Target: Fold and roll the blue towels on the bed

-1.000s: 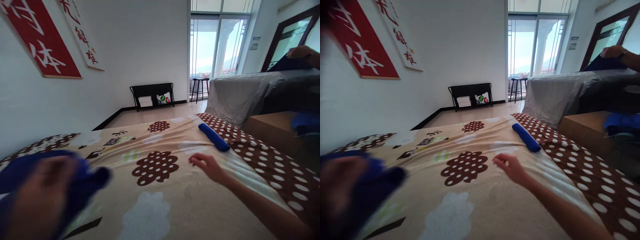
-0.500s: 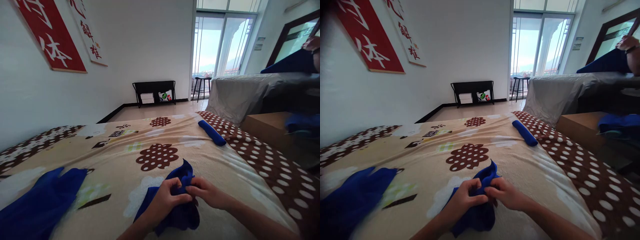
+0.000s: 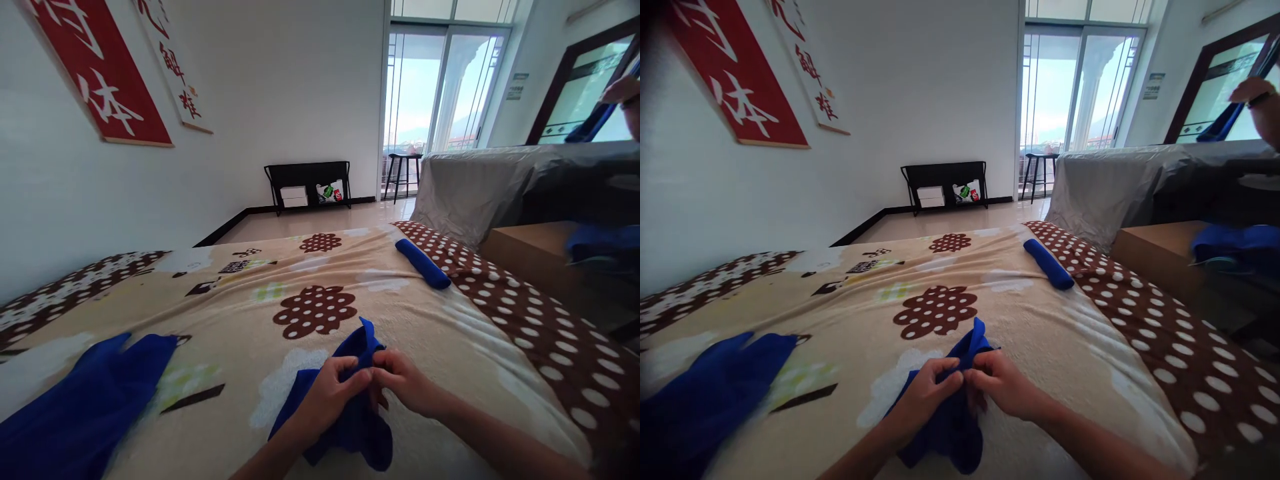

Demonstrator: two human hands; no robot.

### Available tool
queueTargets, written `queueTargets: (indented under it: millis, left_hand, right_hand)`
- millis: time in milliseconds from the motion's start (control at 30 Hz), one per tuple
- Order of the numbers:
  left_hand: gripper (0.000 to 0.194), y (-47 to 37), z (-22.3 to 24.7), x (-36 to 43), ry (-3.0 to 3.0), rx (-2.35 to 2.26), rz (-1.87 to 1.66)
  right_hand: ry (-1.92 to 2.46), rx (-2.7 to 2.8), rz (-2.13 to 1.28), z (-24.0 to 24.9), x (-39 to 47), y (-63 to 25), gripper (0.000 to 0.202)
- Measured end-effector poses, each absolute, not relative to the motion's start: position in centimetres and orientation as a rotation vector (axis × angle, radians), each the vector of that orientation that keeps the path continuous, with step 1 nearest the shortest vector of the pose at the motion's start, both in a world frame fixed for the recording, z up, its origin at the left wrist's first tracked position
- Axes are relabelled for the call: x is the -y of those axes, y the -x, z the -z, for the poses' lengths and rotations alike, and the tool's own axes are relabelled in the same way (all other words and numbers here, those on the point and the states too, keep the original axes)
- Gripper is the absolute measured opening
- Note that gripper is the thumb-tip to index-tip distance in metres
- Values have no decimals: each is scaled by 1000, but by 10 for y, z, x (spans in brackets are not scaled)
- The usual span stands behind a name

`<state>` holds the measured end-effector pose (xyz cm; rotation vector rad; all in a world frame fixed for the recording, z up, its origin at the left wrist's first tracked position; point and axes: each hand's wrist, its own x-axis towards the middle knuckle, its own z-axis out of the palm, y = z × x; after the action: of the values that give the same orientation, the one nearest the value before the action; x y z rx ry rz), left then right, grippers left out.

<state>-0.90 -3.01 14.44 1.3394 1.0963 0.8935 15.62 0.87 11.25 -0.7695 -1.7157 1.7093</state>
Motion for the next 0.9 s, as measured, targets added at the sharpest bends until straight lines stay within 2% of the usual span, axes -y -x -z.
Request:
queueTargets:
  millis: [67, 167, 333, 567, 733, 800, 900]
  left_hand:
    - [50, 11, -137, 29, -1141, -1036, -950]
    - [49, 30, -134, 20, -827, -1077, -1129]
    - [37, 109, -164, -16, -918, -1217, -1540]
    - [35, 163, -253, -78, -1166, -1345, -1806]
    - [26, 172, -302, -84, -1296, -1622, -2139]
    - [24, 174, -291, -64, -1370, -1779, -2198]
    - [25, 174, -226, -11, -1465, -2112, -2074]
  right_hand:
    - [736, 1727, -1708, -111, -9, -156, 42]
    - [746, 1681, -1634, -108, -20, -171, 42]
    - [861, 1409, -1347, -123, -77, -219, 34]
    - [878, 1224, -1119, -210, -157, -215, 27]
    - [850, 1204, -919, -269, -162, -206, 20]
    - [900, 1263, -784, -260, -148, -215, 23]
    - [1113, 1502, -468, -199, -110, -234, 38]
